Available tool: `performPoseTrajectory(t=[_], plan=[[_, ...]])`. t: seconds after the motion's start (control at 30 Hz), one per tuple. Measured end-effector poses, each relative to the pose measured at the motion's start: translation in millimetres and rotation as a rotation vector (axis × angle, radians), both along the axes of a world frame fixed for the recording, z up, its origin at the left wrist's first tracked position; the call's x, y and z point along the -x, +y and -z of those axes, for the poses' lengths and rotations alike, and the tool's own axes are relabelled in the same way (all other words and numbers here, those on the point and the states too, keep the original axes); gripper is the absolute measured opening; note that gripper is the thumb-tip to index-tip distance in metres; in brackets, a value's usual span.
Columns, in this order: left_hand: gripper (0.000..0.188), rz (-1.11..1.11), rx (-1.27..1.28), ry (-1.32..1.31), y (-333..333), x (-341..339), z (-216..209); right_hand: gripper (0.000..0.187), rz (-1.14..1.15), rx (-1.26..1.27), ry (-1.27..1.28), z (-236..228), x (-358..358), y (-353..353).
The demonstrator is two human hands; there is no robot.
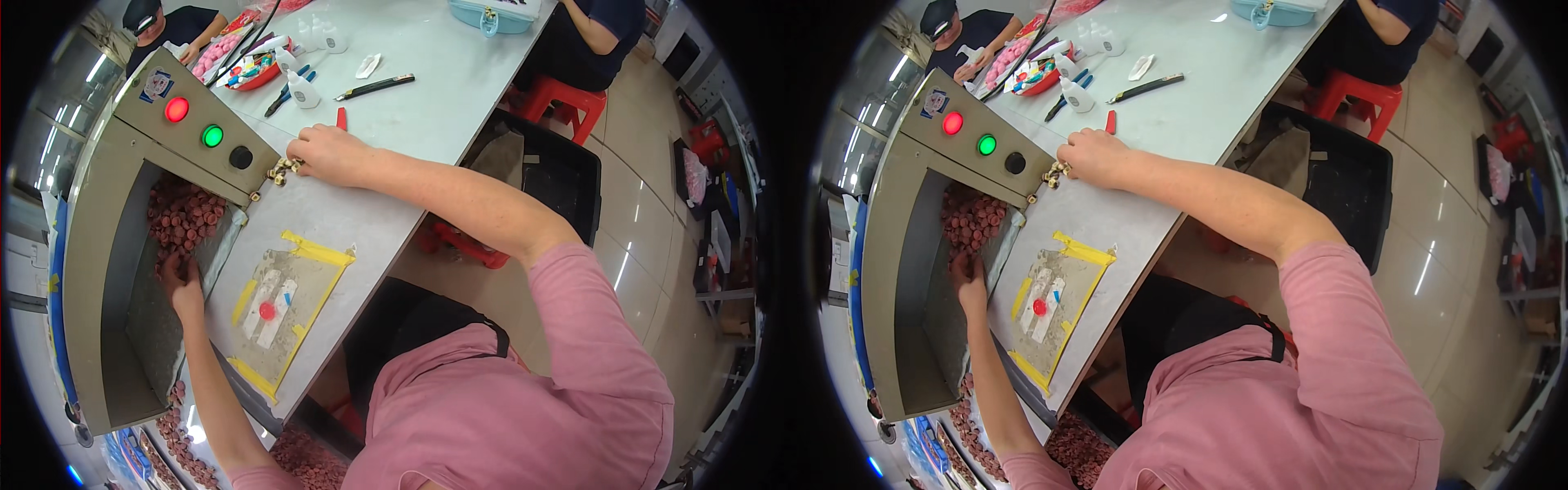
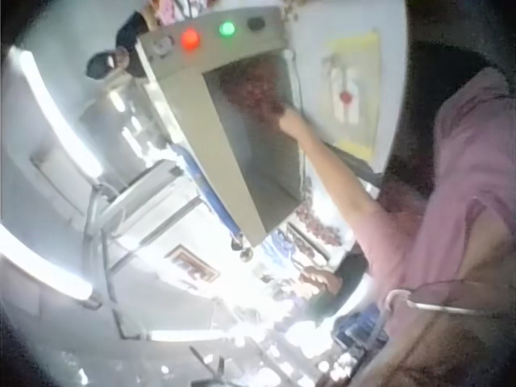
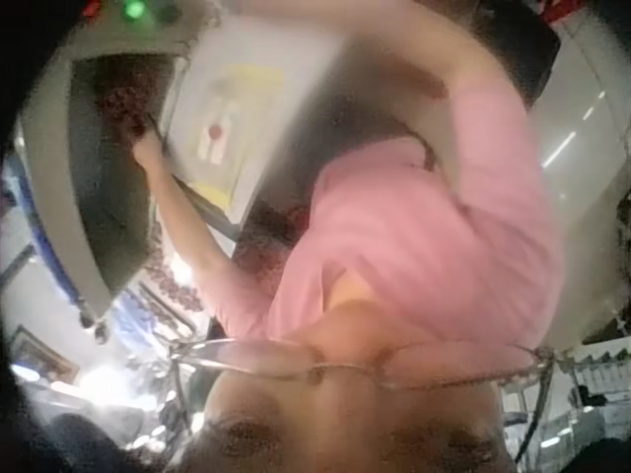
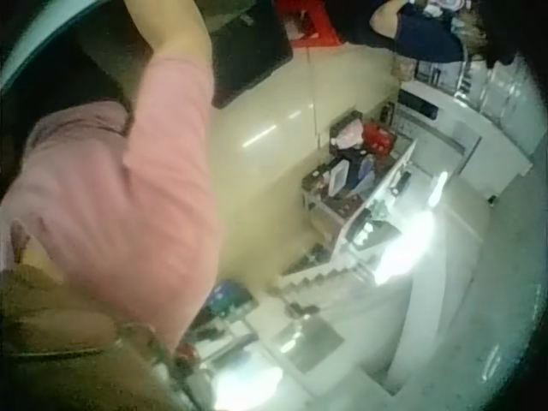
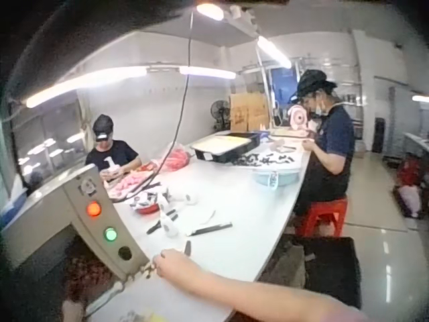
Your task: The person assembles decorative components by applying adhesive and pressing small figurine cores into outer floral shells by hand. The person also scoops additional pieces onto the workstation using a dustpan.
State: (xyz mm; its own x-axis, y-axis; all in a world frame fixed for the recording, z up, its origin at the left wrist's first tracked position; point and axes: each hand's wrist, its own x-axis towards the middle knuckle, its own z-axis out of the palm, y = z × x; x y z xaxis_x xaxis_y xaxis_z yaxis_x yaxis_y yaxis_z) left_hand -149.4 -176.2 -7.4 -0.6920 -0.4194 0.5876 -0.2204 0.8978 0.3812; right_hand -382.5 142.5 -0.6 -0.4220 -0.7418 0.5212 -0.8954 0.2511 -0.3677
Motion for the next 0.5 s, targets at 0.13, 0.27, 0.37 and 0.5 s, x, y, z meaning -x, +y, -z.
performPoseTrajectory(t=[0.13, 0.27, 0.37, 0.5], plan=[[0.02, -0.029, -0.091, -0.108, 8.7, -0.7, -7.6, 0.021, -0.001, -0.023, -0.036, -1.5, -6.8, -4.2], [0.02, -0.001, -0.027, -0.09, 17.4, -1.2, -8.6, 0.018, 0.021, -0.011, -0.102, -1.4, -16.6, 9.3], [0.019, 0.014, -0.067, -0.063, 13.6, -5.4, -5.4, 0.015, -0.043, 0.057, -0.182, -11.7, -34.1, 26.9], [0.019, -0.003, -0.09, -0.015, 8.9, -14.8, -2.2, 0.013, -0.279, 0.014, -0.258, -21.5, -65.7, 39.1]])
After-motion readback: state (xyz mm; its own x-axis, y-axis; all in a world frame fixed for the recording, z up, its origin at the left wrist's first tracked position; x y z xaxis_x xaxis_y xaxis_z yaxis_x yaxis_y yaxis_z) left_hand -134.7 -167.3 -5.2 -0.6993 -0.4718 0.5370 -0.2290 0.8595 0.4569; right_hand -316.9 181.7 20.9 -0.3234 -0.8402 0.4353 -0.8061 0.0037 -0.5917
